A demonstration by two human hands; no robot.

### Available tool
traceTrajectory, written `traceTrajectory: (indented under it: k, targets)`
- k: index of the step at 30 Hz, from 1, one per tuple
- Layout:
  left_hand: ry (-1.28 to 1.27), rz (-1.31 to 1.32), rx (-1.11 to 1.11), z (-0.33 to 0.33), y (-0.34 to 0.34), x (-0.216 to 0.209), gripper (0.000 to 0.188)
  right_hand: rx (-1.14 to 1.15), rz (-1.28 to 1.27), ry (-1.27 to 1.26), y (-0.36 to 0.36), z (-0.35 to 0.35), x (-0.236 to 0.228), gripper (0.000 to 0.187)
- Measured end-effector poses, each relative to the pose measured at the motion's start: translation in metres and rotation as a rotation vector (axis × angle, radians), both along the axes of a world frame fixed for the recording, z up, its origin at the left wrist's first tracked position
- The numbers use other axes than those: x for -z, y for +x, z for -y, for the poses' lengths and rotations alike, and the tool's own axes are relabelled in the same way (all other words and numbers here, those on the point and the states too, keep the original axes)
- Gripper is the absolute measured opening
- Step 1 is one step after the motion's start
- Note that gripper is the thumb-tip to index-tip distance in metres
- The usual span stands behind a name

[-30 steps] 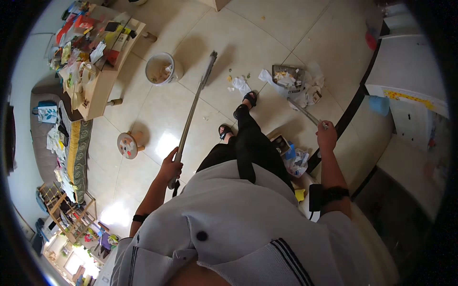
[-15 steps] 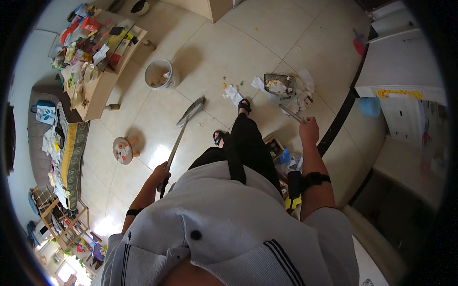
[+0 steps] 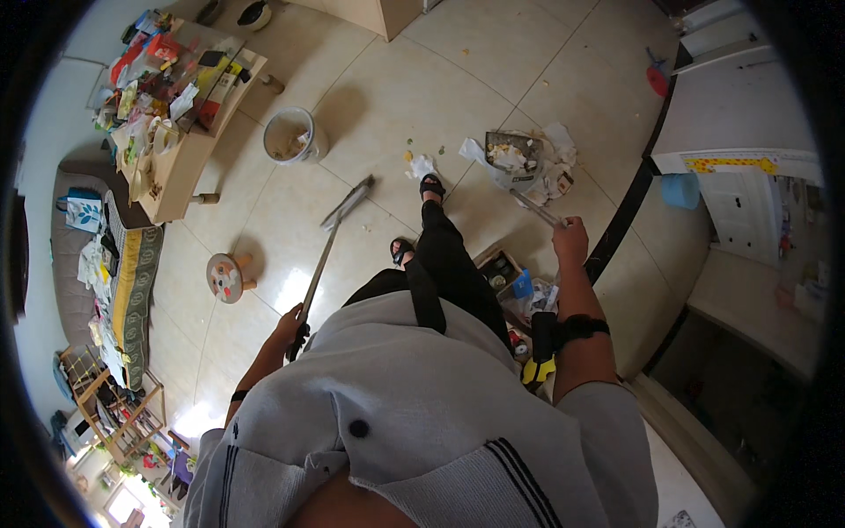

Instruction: Sweeping debris and trash from a tile floor into a dustpan using a broom.

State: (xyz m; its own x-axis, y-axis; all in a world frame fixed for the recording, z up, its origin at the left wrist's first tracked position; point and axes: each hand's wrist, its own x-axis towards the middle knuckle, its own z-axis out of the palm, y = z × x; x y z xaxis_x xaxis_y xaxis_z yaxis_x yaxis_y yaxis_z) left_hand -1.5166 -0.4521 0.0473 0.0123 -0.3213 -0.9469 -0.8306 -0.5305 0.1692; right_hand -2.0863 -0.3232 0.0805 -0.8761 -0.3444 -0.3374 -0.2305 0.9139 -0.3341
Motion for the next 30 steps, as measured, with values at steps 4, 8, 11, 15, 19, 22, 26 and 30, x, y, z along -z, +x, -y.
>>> traceTrajectory:
  k: [4, 8, 11, 15, 19, 22, 26, 30]
  targets:
    - [-0.038, 0.001, 0.003, -0.013, 0.011, 0.019, 0.067, -0.043, 0.024, -0.039, -0.011, 0.000, 0.004, 0.027]
    - [-0.025, 0.023, -0.003, -0.016, -0.013, -0.006, 0.068, -0.004, 0.084, -0.064, -0.014, 0.009, 0.000, 0.029]
    - [0.010, 0.062, -0.020, -0.017, -0.034, -0.025, 0.070, -0.020, 0.089, -0.008, -0.020, 0.030, -0.011, 0.029]
    - [0.009, 0.051, -0.089, -0.027, -0.031, -0.009, 0.070, -0.103, 0.045, 0.070, -0.053, 0.044, 0.002, 0.032]
    - [-0.133, 0.111, 0.121, -0.019, -0.057, -0.022, 0.070, -0.092, 0.074, 0.152, -0.065, 0.071, -0.018, 0.033]
    - [-0.110, 0.154, -0.048, -0.021, -0.085, -0.042, 0.067, -0.131, 0.125, 0.181, -0.088, 0.072, -0.015, 0.033]
    - [-0.115, 0.098, -0.306, -0.031, -0.120, -0.053, 0.064, -0.165, 0.133, 0.175, -0.113, 0.070, -0.019, 0.032]
    - [-0.196, 0.074, -0.330, -0.016, -0.180, -0.037, 0.062, -0.240, 0.182, 0.127, -0.135, 0.074, -0.025, 0.029]
